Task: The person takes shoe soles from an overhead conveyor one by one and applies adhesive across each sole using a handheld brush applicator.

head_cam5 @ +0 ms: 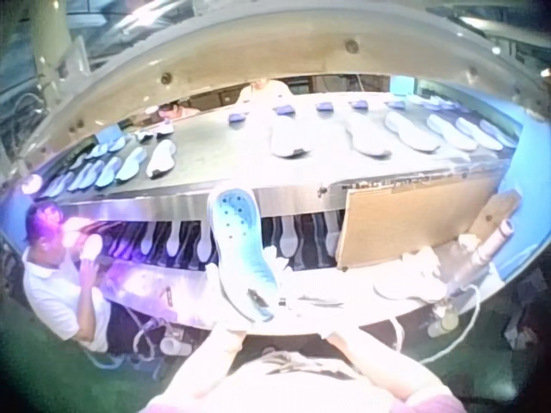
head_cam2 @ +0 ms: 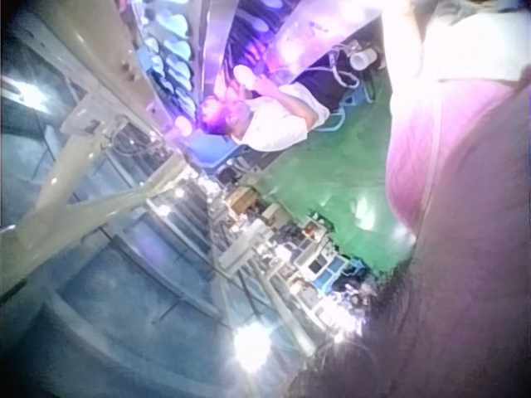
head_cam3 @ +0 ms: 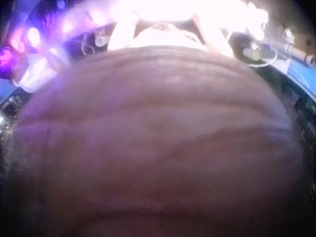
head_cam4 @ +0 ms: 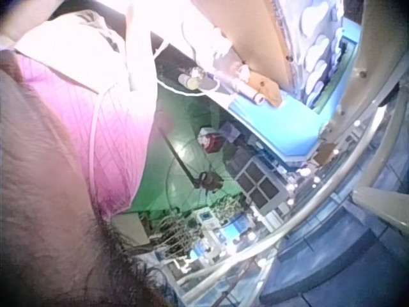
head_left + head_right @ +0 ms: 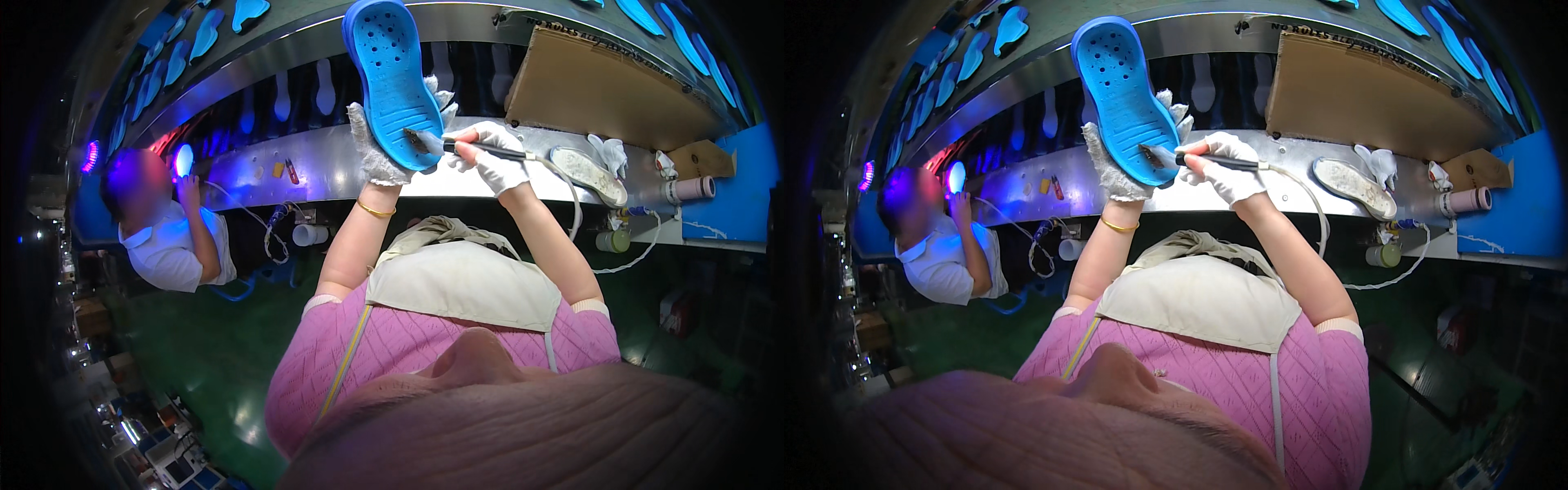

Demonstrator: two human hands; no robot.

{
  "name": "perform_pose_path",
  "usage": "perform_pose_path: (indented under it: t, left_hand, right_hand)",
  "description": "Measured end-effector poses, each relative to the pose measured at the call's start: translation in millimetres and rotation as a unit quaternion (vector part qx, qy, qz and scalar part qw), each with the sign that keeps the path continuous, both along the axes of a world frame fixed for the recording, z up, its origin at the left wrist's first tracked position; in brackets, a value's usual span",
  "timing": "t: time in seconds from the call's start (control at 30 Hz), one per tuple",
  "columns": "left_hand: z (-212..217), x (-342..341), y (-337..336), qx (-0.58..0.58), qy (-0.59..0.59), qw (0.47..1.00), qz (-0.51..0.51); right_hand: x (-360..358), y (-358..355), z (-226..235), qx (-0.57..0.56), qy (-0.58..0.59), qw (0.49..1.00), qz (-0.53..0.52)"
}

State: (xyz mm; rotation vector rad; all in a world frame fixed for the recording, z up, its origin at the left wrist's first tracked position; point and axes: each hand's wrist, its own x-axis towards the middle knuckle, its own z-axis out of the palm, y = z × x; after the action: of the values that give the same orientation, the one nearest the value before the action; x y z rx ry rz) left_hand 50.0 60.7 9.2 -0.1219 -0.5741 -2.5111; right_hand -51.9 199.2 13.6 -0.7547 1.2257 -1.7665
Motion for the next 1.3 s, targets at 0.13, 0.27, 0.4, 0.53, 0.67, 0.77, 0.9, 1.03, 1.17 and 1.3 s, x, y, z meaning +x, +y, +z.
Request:
perform_pose_path:
  t: [0.13, 0.27, 0.4, 0.53, 0.67, 0.77, 0.9, 1.03, 1.17, 1.3]
  left_hand:
    - [1.9, 1.1, -6.5, 0.017, -0.009, 0.999, -0.025]
    - [2.0, 0.5, -17.5, -0.006, -0.018, 1.000, -0.025]
    - [7.9, -2.3, -27.0, -0.040, -0.029, 0.998, -0.034]
    - [5.3, -0.8, -37.3, -0.039, -0.050, 0.994, -0.084]
    - [4.5, -6.3, -35.1, 0.000, -0.073, 0.990, -0.117]
    - [4.1, -13.7, -38.0, -0.025, -0.104, 0.990, -0.090]
    - [-0.7, -22.3, -41.2, 0.017, -0.024, 0.996, -0.090]
    - [3.2, -24.4, -43.7, 0.004, -0.029, 0.996, -0.084]
    - [8.7, -26.6, -47.2, -0.031, -0.049, 0.991, -0.123]
    - [-3.2, -35.0, -66.7, -0.009, -0.144, 0.976, -0.165]
  right_hand:
    - [-0.1, -1.7, -14.0, -0.106, 0.203, 0.973, 0.023]
    - [1.4, 0.3, -11.0, 0.015, 0.127, 0.987, 0.095]
    - [-8.6, 10.7, -23.1, 0.112, 0.043, 0.971, 0.208]
    - [-19.1, 10.2, -10.6, 0.048, 0.012, 0.982, 0.180]
    - [-16.8, -11.3, -6.7, -0.114, 0.184, 0.975, 0.046]
    - [-11.1, -18.5, -20.2, -0.070, 0.247, 0.966, 0.031]
    - [-2.9, -14.0, -9.7, 0.124, 0.000, 0.970, 0.210]
    - [-20.2, -14.0, -8.1, 0.048, 0.038, 0.993, 0.103]
    - [-38.7, -26.1, 4.3, -0.104, 0.236, 0.964, 0.067]
    - [-45.9, -36.8, -16.2, -0.049, 0.337, 0.933, 0.114]
